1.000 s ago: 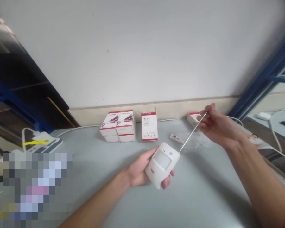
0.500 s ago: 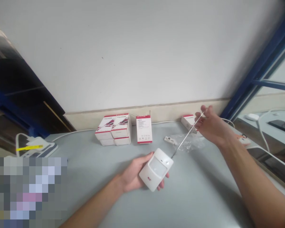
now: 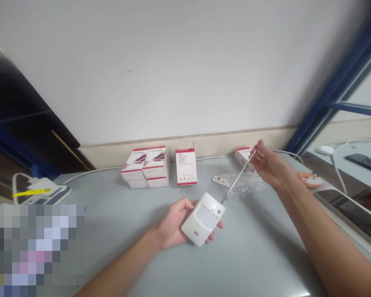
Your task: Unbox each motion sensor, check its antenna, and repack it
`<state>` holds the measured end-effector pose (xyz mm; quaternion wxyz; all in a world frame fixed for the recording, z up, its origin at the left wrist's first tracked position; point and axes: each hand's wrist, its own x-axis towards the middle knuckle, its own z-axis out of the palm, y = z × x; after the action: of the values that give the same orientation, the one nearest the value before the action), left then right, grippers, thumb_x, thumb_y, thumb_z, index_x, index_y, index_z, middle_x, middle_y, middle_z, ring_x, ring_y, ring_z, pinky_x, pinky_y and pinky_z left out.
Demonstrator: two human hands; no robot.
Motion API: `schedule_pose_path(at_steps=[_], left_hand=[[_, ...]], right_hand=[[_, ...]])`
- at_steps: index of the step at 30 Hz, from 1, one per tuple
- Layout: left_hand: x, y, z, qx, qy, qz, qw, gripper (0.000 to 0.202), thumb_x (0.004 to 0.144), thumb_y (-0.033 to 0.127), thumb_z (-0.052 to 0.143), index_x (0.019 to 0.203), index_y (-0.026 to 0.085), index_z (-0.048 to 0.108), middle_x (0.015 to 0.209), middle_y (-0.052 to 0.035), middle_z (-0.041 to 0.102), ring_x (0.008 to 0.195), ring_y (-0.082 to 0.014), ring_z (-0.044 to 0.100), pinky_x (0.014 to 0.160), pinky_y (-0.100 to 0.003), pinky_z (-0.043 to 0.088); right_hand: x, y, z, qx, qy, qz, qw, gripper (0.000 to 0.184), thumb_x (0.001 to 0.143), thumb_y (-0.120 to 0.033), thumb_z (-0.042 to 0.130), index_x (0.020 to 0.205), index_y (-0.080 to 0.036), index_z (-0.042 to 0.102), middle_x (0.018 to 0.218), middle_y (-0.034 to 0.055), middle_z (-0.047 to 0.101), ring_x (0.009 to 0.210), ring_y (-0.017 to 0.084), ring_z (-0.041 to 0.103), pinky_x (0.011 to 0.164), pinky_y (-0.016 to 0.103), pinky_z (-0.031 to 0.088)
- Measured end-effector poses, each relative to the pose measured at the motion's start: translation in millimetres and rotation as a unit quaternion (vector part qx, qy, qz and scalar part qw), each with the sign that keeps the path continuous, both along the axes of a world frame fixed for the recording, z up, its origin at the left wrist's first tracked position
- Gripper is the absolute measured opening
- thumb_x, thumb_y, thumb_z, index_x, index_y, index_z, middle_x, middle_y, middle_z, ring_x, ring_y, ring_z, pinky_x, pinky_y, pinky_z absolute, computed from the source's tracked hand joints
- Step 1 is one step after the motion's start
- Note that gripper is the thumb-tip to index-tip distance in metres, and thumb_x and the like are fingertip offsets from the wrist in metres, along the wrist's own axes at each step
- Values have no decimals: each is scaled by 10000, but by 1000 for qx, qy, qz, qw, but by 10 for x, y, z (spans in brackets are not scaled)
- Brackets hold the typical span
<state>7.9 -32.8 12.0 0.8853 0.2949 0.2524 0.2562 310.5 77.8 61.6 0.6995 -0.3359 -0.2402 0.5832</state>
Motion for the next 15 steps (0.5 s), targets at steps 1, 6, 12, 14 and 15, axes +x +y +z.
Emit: schedule_pose_path(at_steps=[1, 6, 12, 14, 15], left_hand=[[2, -5, -3, 4, 5, 3, 1000, 552, 851, 393, 490, 1245, 56, 677, 1130, -256, 752, 805, -300, 714, 795, -417, 484], [22, -28, 8, 31, -3, 18, 999, 468, 877, 375, 471, 1212, 114, 669, 1064, -226, 759, 767, -291, 698, 754, -415, 476], [44, 6, 17, 24, -7, 14, 1000, 494, 889, 384, 448, 1218, 89, 669, 1077, -232, 748, 754, -276, 679, 761, -409, 455], [40, 22, 11, 18, -7, 12, 1000, 552, 884, 409, 453, 1242, 47, 668, 1092, -245, 742, 758, -277, 679, 769, -405, 447], [37, 28, 7, 12, -9, 10, 1000, 575, 879, 419, 457, 1243, 29, 669, 1089, -248, 740, 759, -279, 678, 770, -403, 443]], right_hand=[[16, 5, 4, -6, 5, 3, 1000, 216, 835, -241, 908, 853, -216, 694, 762, -44, 654, 629, 55, 631, 587, 103, 595], [109, 25, 54, -46, 36, -2, 998, 177, 918, -119, 777, 813, -211, 669, 728, -37, 619, 603, 53, 612, 468, 88, 518], [158, 42, 68, -62, 48, -10, 997, 201, 906, -79, 743, 779, -208, 653, 733, -28, 614, 582, 51, 591, 444, 88, 489], [160, 54, 52, -64, 49, -15, 997, 203, 920, -71, 711, 783, -209, 650, 728, -30, 608, 577, 48, 584, 445, 87, 485], [159, 60, 44, -64, 49, -16, 997, 205, 930, -69, 690, 788, -209, 648, 725, -32, 603, 574, 47, 579, 447, 88, 484]])
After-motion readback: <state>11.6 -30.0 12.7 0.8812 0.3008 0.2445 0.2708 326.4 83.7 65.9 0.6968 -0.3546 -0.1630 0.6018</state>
